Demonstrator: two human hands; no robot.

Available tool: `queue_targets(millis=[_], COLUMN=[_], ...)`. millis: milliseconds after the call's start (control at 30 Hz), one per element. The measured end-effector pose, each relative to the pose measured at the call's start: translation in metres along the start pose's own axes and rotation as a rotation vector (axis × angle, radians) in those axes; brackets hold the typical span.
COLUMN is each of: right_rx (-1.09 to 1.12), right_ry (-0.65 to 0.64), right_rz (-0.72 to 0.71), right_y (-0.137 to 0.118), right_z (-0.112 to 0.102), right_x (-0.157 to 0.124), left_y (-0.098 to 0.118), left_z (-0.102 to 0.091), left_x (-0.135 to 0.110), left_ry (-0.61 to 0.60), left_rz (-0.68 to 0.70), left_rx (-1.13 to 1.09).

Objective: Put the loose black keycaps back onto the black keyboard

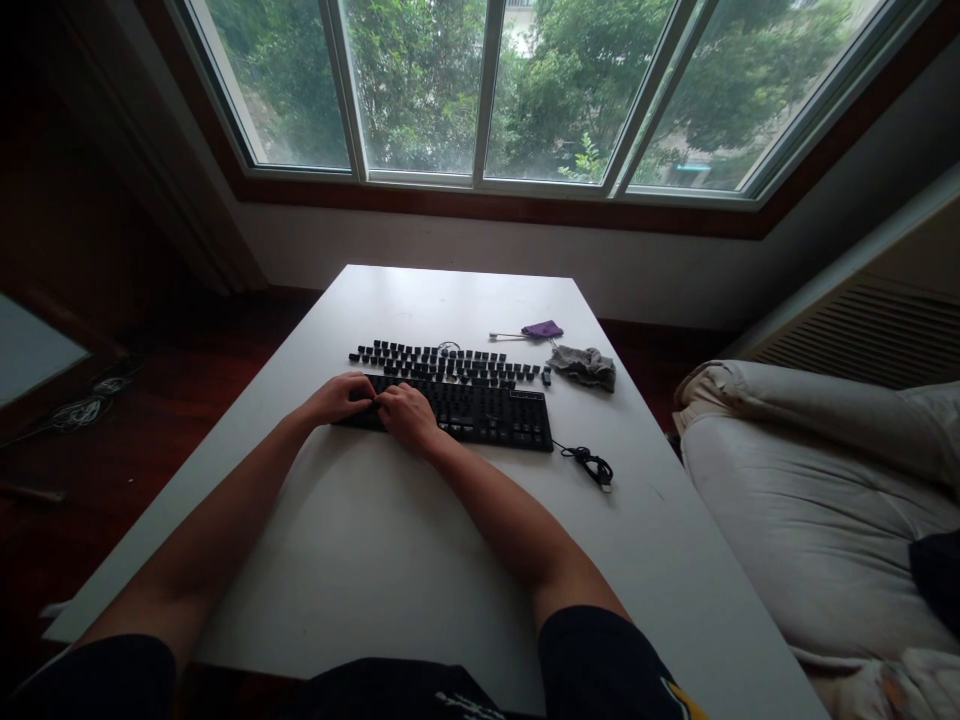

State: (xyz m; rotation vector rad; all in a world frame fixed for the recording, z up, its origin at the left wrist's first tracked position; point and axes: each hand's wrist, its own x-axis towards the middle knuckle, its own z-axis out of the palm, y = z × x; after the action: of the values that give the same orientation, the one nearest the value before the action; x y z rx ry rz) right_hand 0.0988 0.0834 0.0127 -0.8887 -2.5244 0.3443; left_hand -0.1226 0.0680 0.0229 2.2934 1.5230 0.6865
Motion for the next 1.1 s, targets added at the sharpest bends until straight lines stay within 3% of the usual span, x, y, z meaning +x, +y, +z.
queue_targets(millis=[200,533,700,1100], right_rx=[-0.079,-0.053,-0.101,-0.113], right_ry=[-0.035,0.041,0.01,0.123], right_rz=[-0.057,-0.002,-0.066,-0.049], right_y=[-0.001,-0.006,-0.008,-0.005], right_z=[0.002,0.001,0.003,0.008], right_x=[-0.002,-0.005,-0.005,-0.004], left_y=[-0.002,-0.008,-0.015,-0.035], left_z=[0.003,-0.007,-0.002,0.016], left_x=[0.003,-0.006,-0.007,-0.008], left_ry=[-0.026,0.003,0.079,0.241], left_rz=[0.011,-0.02,-0.043,-0.045], left_rx=[-0.004,-0.126,-0.073,-0.004])
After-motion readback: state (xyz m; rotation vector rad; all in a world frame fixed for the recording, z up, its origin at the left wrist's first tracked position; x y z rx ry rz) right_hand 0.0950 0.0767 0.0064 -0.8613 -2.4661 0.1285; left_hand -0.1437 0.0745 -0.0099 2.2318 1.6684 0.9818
